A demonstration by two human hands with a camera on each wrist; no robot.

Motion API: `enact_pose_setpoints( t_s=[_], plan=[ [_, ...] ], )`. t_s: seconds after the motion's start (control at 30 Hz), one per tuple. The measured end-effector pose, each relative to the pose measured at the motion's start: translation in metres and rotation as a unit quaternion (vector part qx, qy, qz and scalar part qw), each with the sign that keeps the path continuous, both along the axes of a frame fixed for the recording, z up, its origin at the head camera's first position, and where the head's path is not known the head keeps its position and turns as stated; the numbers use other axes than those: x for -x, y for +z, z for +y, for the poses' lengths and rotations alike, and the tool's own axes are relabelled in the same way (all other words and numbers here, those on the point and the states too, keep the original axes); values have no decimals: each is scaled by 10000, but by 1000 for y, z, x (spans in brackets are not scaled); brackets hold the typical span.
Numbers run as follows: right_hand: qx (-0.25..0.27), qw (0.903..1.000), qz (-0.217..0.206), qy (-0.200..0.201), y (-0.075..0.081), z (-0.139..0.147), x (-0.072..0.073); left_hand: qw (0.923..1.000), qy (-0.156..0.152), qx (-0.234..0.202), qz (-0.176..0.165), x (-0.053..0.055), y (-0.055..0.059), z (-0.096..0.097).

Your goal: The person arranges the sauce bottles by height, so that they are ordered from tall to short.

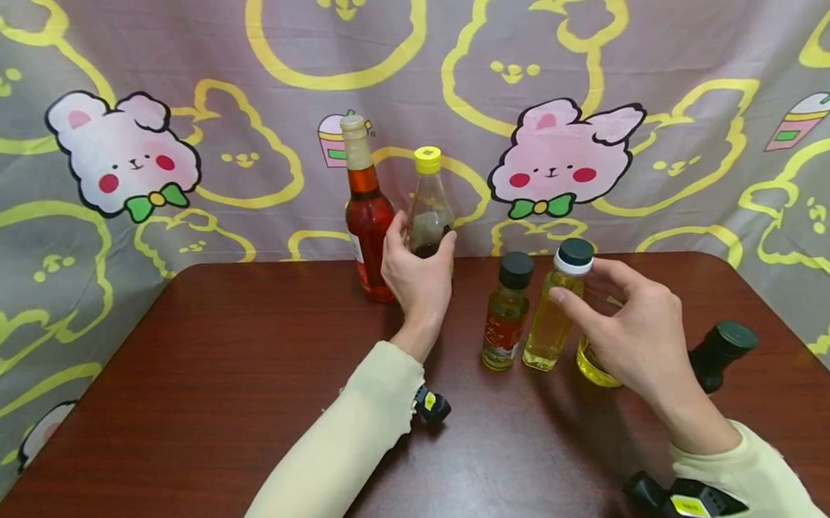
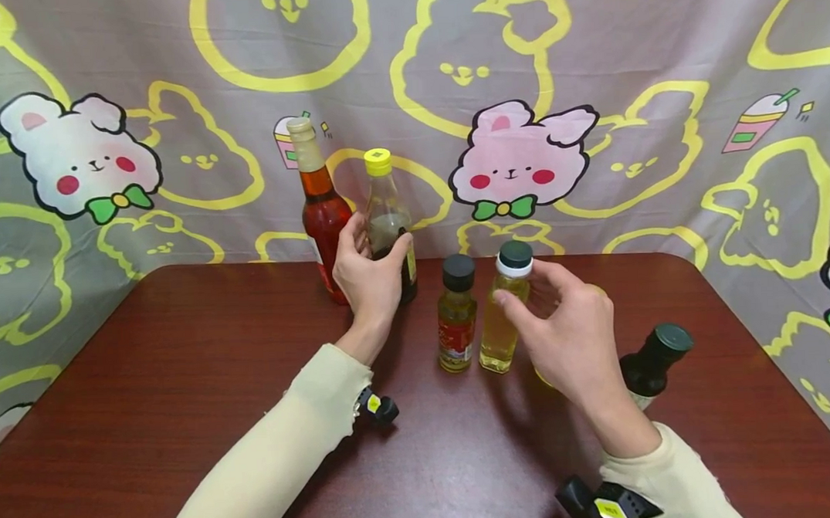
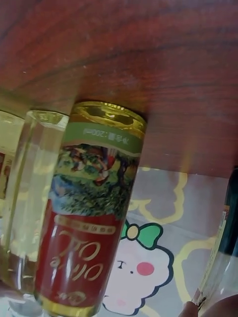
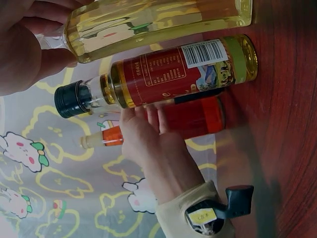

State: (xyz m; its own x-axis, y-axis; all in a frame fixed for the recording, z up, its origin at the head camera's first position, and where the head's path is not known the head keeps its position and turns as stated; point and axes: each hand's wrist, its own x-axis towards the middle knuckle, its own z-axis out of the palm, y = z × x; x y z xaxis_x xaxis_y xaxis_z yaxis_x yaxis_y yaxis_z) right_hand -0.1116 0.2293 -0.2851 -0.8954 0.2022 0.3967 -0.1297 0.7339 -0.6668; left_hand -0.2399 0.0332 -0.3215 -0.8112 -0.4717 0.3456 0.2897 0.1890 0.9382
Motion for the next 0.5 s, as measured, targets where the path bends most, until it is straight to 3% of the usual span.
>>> enact_pose_setpoints(
  t_s=[0.3,0.5],
  plan=[
    [-22,9999,-94,42,0,0,1,9996,-271,-78,77,-31,2,-14],
    [-87,9999,-85,-28,1,0,-1,9959,-900,-8,43,-55,1,-18]
  ],
)
